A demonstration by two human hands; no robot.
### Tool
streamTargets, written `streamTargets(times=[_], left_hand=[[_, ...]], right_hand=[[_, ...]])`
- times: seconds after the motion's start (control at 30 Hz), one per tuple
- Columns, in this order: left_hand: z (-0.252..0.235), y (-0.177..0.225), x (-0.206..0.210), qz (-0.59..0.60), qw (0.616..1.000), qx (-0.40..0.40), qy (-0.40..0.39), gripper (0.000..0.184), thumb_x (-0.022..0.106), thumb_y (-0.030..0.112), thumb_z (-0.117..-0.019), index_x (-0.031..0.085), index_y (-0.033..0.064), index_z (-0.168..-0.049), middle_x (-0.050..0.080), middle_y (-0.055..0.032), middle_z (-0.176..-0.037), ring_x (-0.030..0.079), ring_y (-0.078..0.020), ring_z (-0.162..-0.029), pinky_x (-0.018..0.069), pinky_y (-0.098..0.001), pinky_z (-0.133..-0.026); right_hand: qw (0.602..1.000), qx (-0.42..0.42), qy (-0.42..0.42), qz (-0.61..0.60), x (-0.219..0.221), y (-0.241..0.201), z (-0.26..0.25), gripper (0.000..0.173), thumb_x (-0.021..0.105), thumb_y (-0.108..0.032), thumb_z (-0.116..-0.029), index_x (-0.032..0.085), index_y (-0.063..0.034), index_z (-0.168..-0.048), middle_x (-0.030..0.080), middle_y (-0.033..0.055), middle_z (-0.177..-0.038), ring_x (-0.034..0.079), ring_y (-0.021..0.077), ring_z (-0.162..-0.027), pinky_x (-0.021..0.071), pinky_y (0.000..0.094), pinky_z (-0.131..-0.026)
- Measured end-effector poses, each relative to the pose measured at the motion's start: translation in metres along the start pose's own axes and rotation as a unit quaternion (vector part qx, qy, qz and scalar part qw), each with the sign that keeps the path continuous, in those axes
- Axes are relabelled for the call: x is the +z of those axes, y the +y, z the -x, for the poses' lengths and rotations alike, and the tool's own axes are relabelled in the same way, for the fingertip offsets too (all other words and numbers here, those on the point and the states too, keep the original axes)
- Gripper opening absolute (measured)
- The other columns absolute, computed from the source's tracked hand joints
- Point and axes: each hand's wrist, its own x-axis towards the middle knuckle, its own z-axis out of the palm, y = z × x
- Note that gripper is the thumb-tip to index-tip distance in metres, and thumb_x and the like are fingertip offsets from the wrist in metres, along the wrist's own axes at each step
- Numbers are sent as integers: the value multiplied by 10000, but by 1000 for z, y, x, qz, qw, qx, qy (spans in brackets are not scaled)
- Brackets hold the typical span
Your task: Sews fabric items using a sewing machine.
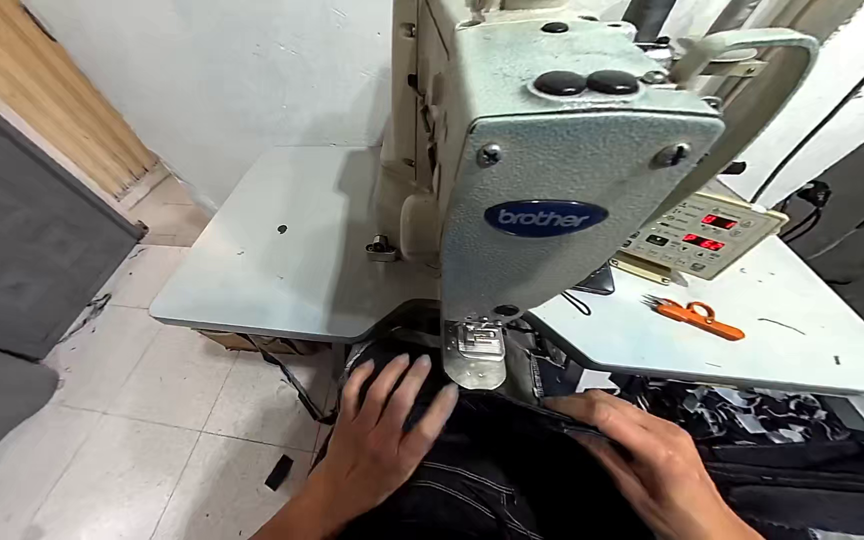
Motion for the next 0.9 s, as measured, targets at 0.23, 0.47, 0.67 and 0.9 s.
streamTargets(times=[0.23,0.47,0.67,0.9], left_hand=[[-6,-27,-49,206,972,-87,-79,301,472,286,-1083,702,103,-1017,740,-46,-897,724,-112,-851,585,-295,-842],[-73,-49,19,372,828,-312,-281,307,541,220,-1036,730,-15,-979,712,-141,-895,688,-226,-893,547,-456,-848],[-107,-86,135,300,915,-246,-112,219,700,83,-902,702,-101,-1021,712,-274,-930,714,-415,-903,551,-592,-817],[-42,-30,66,555,750,-327,-154,261,670,261,-952,700,2,-974,694,65,-895,630,67,-898,528,-187,-869]], right_hand=[[994,87,45,-46,-26,-20,-25,378,526,-354,-1069,663,-11,-992,709,70,-846,643,-38,-813,515,139,-744],[914,360,-13,-186,22,48,-28,233,603,-327,-947,712,-121,-948,668,-93,-795,634,-17,-736,559,250,-708],[941,336,21,-19,48,105,-83,211,626,-136,-968,665,70,-944,635,212,-788,627,350,-734,487,595,-696],[952,279,23,-121,45,50,-11,341,594,-398,-988,711,-79,-959,696,-79,-826,631,-84,-771,543,160,-727]])
